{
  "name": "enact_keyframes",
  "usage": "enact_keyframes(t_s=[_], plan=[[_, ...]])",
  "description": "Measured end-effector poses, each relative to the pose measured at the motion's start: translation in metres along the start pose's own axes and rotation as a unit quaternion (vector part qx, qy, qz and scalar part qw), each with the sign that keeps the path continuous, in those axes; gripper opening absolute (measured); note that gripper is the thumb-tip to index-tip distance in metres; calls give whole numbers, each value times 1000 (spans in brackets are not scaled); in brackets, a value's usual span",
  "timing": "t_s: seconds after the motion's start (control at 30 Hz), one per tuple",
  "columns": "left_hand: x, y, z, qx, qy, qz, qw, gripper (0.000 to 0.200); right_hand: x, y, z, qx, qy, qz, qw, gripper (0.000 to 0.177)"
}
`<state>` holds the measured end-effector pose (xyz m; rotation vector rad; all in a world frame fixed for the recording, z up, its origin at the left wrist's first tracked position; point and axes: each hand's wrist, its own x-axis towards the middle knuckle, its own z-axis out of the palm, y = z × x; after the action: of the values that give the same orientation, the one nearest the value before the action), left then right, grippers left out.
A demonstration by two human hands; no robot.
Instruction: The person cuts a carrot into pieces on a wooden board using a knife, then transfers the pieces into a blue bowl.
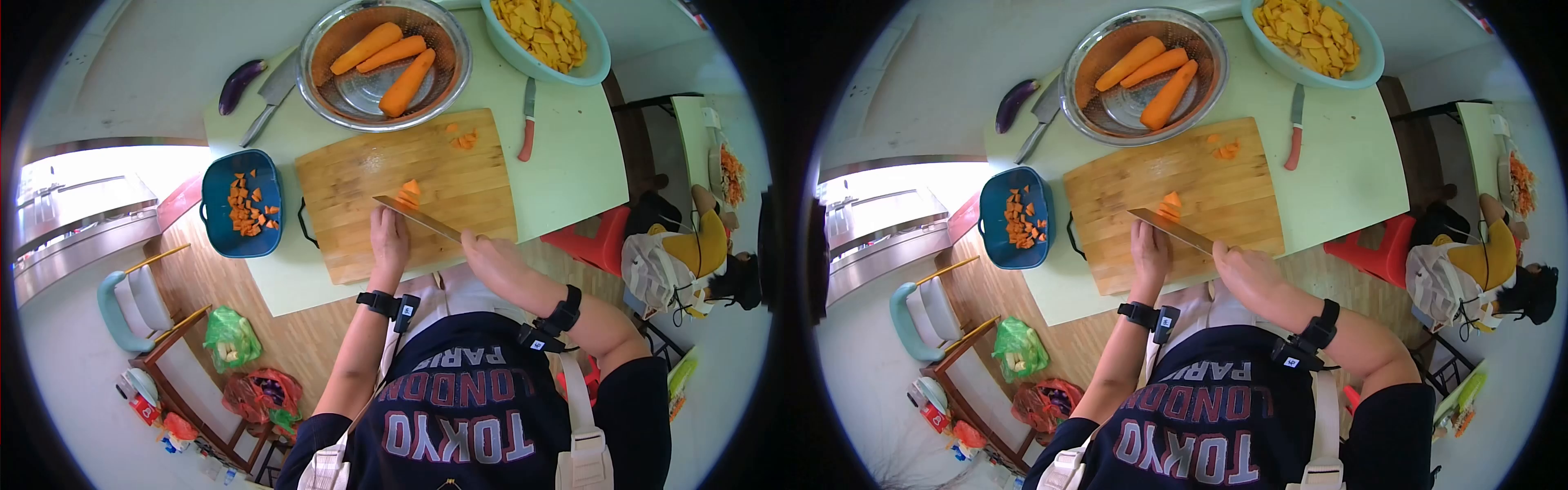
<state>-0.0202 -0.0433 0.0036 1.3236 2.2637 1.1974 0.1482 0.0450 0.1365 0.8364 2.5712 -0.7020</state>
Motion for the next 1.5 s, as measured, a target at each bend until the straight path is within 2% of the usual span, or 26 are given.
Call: enact_keyframes(t_s=[0.13,0.3,0.53,0.6,0.73,0.8,0.9,1.13,1.3,1.5], plan=[[2,1,1,-14,2,-5,1000,12,2,3,0,4,-12,4,1000,14],[3,0,-3,-8,-10,-2,1000,11,6,-4,-7,32,-70,41,996,13],[2,-2,-1,-8,-1,-1,1000,10,15,-6,-3,45,-54,12,997,13],[2,-1,-2,-14,4,-1,1000,10,18,-6,2,35,-62,30,997,13],[3,-2,0,-38,14,4,999,9,18,-5,16,20,-33,32,999,13],[1,-3,-1,-39,11,1,999,9,20,-4,15,35,-3,-11,999,13],[3,-4,-3,-34,15,2,999,8,27,-2,22,13,-18,2,1000,12],[2,-7,-1,-39,19,16,999,9,28,-6,30,20,12,1,1000,14],[2,-4,-2,-43,13,-1,999,10,55,-4,37,33,36,-60,997,12],[-1,-10,3,-38,11,-11,999,8,68,16,63,35,57,-68,995,19]])
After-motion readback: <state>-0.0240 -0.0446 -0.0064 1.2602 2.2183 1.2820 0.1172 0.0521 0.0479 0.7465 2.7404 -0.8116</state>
